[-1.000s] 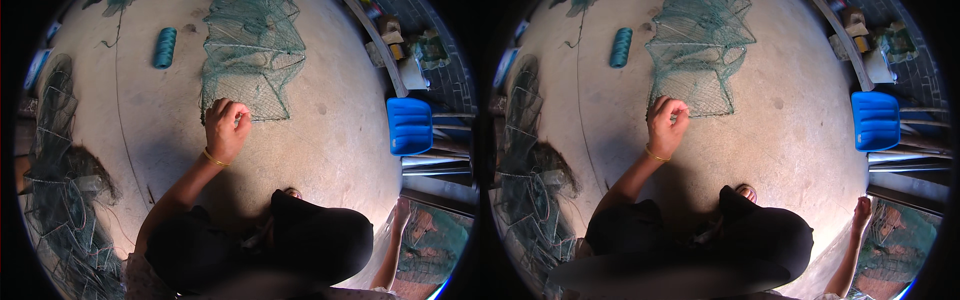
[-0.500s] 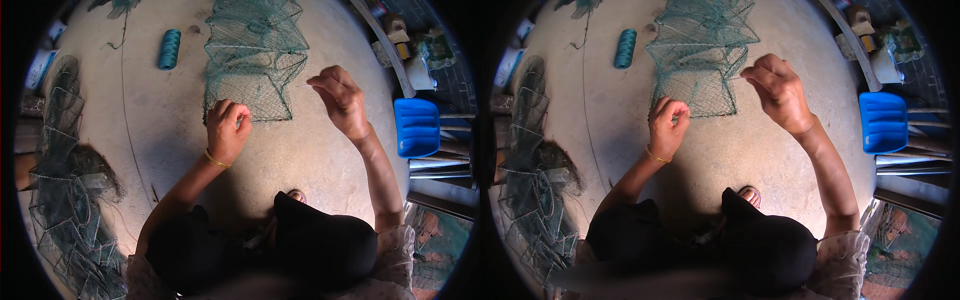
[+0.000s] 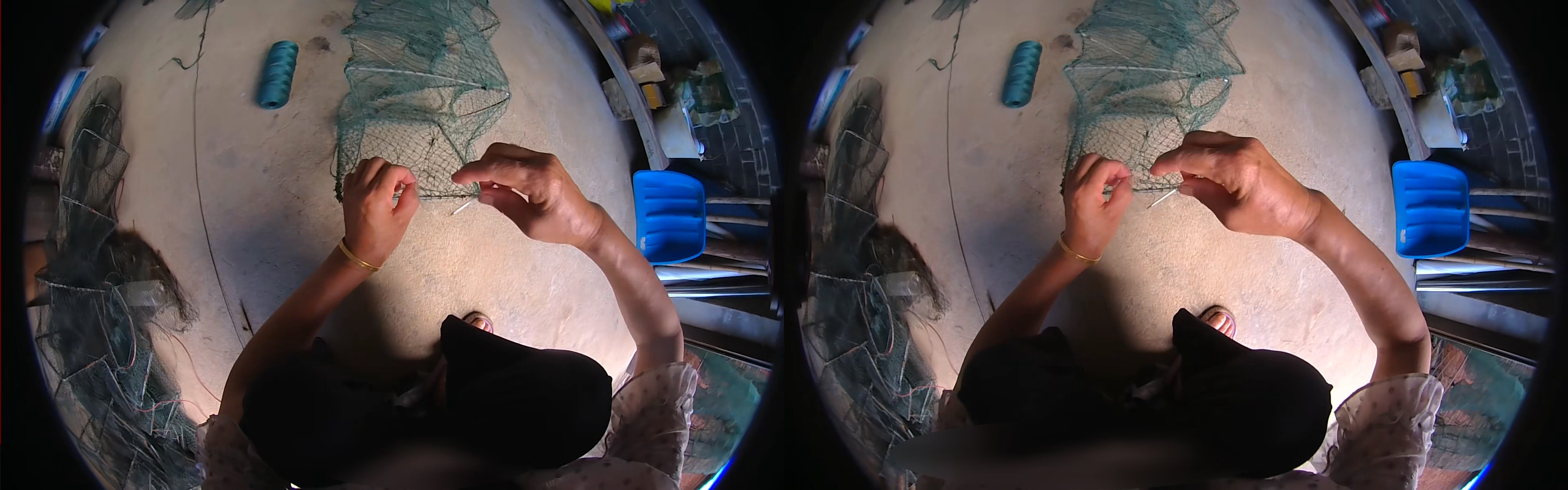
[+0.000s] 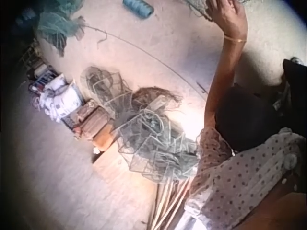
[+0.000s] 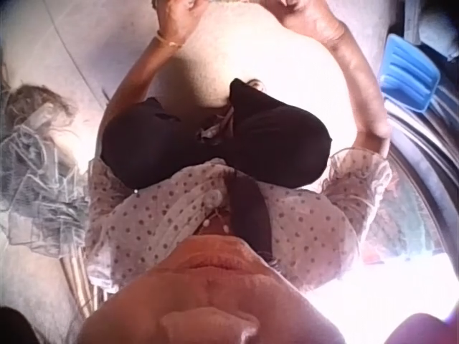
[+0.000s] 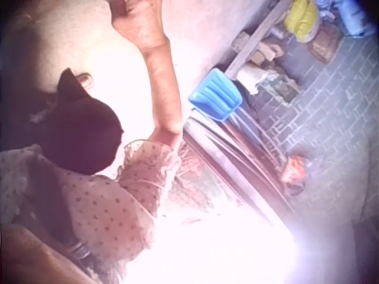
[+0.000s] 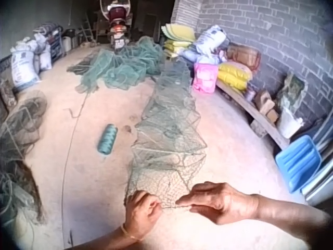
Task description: The recorder is seen repairing or preparing a green mesh fishing or animal trap using a needle and thread.
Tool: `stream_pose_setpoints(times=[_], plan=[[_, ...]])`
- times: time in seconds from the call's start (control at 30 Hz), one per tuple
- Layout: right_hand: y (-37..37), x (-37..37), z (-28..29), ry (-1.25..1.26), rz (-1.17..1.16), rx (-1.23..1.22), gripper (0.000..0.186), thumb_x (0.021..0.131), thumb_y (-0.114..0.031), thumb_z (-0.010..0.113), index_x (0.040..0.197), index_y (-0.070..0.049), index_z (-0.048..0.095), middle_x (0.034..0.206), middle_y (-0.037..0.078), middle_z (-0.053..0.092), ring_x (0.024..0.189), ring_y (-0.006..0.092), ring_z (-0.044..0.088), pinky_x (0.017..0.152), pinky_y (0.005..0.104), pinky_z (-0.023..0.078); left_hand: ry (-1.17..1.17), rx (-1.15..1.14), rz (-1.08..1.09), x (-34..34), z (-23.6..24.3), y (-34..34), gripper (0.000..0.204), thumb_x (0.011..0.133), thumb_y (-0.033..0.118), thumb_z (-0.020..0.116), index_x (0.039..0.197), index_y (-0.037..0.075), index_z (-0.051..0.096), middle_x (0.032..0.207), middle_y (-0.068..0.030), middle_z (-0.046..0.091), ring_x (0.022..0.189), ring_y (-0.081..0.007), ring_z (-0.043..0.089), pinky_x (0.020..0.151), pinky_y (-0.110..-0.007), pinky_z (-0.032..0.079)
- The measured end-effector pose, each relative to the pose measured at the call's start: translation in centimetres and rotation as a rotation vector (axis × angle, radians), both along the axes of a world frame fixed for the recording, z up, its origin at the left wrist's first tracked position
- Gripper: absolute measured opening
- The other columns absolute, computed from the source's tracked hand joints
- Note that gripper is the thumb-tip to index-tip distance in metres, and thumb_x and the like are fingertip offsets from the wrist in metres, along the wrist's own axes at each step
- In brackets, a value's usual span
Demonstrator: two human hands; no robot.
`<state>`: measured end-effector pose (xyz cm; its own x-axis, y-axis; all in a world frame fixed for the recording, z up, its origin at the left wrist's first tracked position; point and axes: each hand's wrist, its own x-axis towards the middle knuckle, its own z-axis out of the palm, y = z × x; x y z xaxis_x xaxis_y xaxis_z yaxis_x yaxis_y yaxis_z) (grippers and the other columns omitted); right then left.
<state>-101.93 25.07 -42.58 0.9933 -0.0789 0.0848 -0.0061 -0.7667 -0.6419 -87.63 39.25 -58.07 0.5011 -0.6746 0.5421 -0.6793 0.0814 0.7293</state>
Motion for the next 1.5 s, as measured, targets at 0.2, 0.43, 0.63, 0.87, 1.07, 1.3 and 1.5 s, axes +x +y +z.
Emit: stream_pose_setpoints(times=[0.2, 0.43, 0.63, 0.87, 1.07, 1.3, 1.5], plan=[[1.9, -5.2, 3.6, 0.112, -0.046, 0.244, 0.011, 0.083, -0.009, 0.073, 0.092, -0.004, 0.073, 0.093, 0.006, 0.065, 0.082, 0.0172, 0.056, 0.07, 0.0301, 0.045, -0.049, -0.048, 0.02, 0.0, 0.5, -0.1, 0.014, 0.072, -0.003, 0.068, 0.079, 0.005, 0.06, 0.073, -0.0057, 0.055, 0.068, -0.0227, 0.056, 0.062, -0.036, 0.044], [4.0, -19.0, 10.9, -0.54, -0.359, 1.032, 0.018, 0.103, -0.025, 0.047, 0.096, -0.009, 0.05, 0.067, 0.01, 0.057, 0.065, 0.0196, 0.063, 0.083, 0.0501, 0.054, -0.063, -0.026, 0.031, 0.2, 0.2, 0.6, 0.014, 0.073, -0.002, 0.068, 0.08, 0.006, 0.059, 0.073, -0.0052, 0.054, 0.069, -0.0231, 0.055, 0.063, -0.037, 0.044], [8.8, -39.8, 12.1, 0.222, -1.074, -0.085, 0.027, 0.102, -0.027, 0.049, 0.112, -0.004, 0.056, 0.06, 0.002, 0.041, 0.044, 0.009, 0.032, 0.041, 0.0285, 0.024, -0.077, -0.011, 0.025, 0.0, -0.7, 0.3, 0.015, 0.073, -0.002, 0.068, 0.081, 0.007, 0.058, 0.073, -0.0048, 0.054, 0.069, -0.023, 0.055, 0.064, -0.037, 0.043], [20.4, -60.1, 5.5, 0.769, -1.431, -0.522, 0.039, 0.088, -0.028, 0.063, 0.061, -0.002, 0.052, 0.052, 0.015, 0.047, 0.044, 0.0274, 0.042, 0.047, 0.0425, 0.038, -0.095, 0.025, 0.008, -0.6, -1.0, 0.0, 0.016, 0.073, 0.004, 0.067, 0.082, 0.01, 0.056, 0.077, -0.004, 0.053, 0.075, -0.0247, 0.055, 0.067, -0.038, 0.041], [16.1, -54.7, 1.2, 0.59, -1.519, 0.155, 0.034, 0.07, -0.009, 0.063, 0.102, 0.002, 0.066, 0.061, -0.004, 0.042, 0.049, 0.0095, 0.032, 0.042, 0.0309, 0.029, -0.131, 0.016, -0.008, -0.6, -1.3, 0.7, 0.016, 0.073, -0.001, 0.067, 0.082, 0.007, 0.057, 0.075, -0.0058, 0.053, 0.071, -0.024, 0.055, 0.066, -0.037, 0.043], [3.2, -25.3, -6.2, 0.235, -1.072, 0.217, 0.017, 0.09, -0.003, 0.062, 0.105, -0.002, 0.069, 0.057, -0.008, 0.04, 0.051, 0.0017, 0.032, 0.047, 0.024, 0.023, -0.122, 0.012, -0.013, -0.8, -0.9, 0.5, 0.016, 0.074, -0.004, 0.068, 0.082, 0.006, 0.057, 0.074, -0.0057, 0.054, 0.067, -0.0223, 0.055, 0.063, -0.037, 0.044], [-0.8, -5.9, -7.1, 0.301, -0.632, 0.563, 0.025, 0.092, -0.016, 0.068, 0.115, -0.008, 0.064, 0.063, -0.007, 0.045, 0.059, 0.0055, 0.034, 0.056, 0.0265, 0.032, -0.084, 0.027, -0.022, -1.0, -0.6, 0.1, 0.018, 0.072, 0.003, 0.068, 0.08, 0.011, 0.054, 0.075, -0.0035, 0.049, 0.073, -0.0249, 0.053, 0.066, -0.038, 0.04]])
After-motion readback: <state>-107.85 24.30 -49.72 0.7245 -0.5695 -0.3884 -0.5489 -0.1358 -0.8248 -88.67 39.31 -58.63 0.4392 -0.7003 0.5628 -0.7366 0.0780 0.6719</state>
